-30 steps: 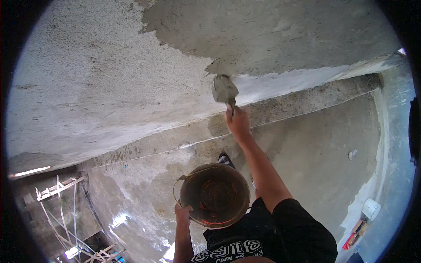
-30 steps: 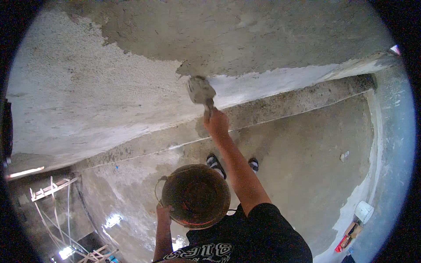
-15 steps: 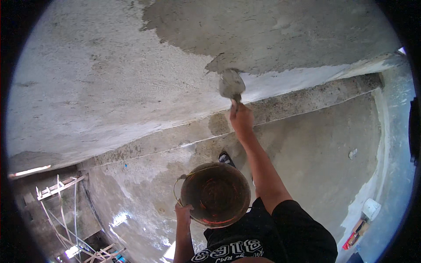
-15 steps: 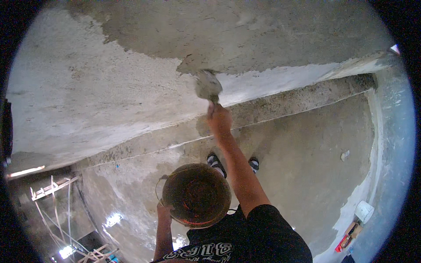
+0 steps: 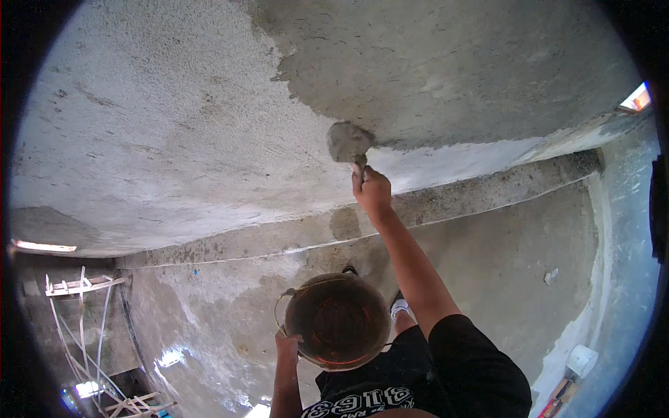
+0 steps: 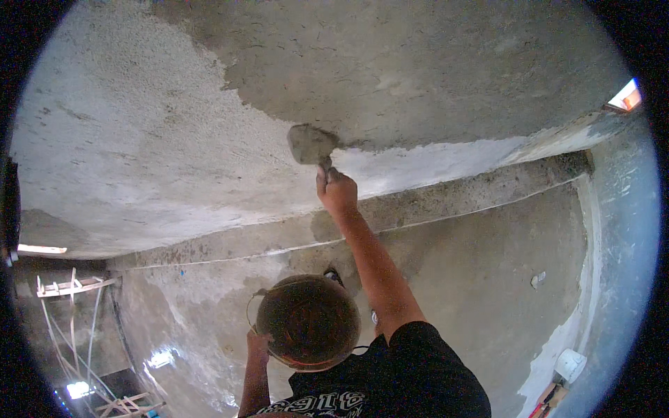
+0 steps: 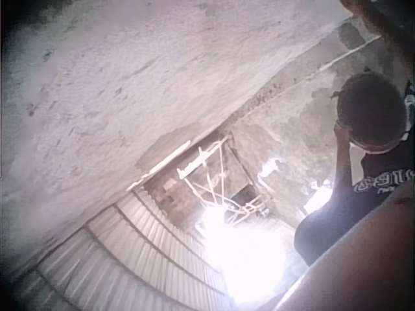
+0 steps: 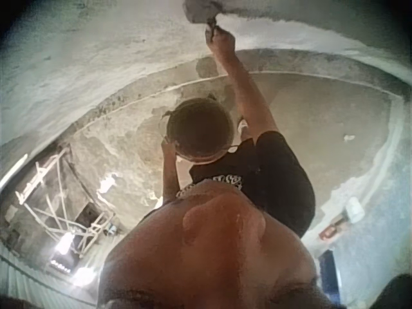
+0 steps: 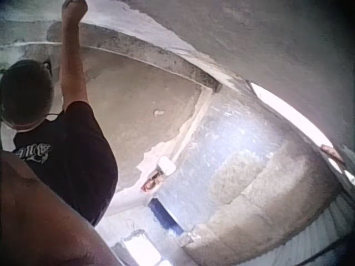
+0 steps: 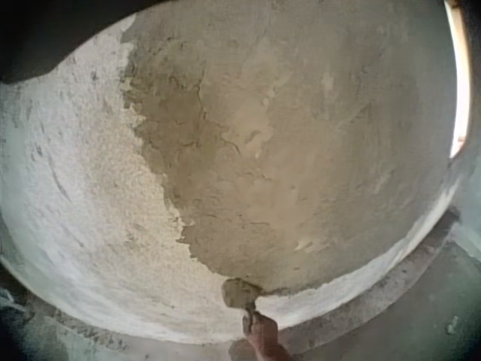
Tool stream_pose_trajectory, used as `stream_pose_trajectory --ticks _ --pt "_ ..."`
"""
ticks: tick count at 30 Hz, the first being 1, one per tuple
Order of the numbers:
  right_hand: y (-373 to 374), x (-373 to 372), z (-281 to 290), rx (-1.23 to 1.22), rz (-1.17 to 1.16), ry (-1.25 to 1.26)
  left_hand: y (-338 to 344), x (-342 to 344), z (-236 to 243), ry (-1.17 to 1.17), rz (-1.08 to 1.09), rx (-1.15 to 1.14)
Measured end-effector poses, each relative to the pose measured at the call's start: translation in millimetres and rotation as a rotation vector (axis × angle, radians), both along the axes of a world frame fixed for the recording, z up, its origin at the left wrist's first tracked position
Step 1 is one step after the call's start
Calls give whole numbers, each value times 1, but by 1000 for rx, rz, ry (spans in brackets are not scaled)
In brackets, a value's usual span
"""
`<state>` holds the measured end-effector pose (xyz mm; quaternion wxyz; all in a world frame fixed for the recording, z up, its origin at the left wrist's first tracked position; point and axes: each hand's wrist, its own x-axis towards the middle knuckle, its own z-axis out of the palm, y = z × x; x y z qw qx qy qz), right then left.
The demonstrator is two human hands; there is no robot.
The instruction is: The person applies a plaster mixture to an unfinished interior wall using a hand trowel.
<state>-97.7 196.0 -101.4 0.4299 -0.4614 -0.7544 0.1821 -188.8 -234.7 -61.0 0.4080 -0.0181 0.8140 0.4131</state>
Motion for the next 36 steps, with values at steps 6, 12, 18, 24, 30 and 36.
stream_pose_trajectory --ticks 6,12,18,24,30,36 --pt "-44 24 -49 -187 67 -191 -3 10 -2 16 30 -26" --pt "-8 39 -38 -107 -96 104 -22 15 -10 -9 47 41" --pt "9 31 -63 -107 23 -129 -21 17 -14 -53 70 56" --pt "-63 88 -124 -288 147 -456 -12 21 -11 -14 46 62" --pt "-17 63 -52 -116 41 11 -17 26 -13 -26 -33 61" --pt "7 18 3 -102 51 8 -19 25 -12 -21 37 103"
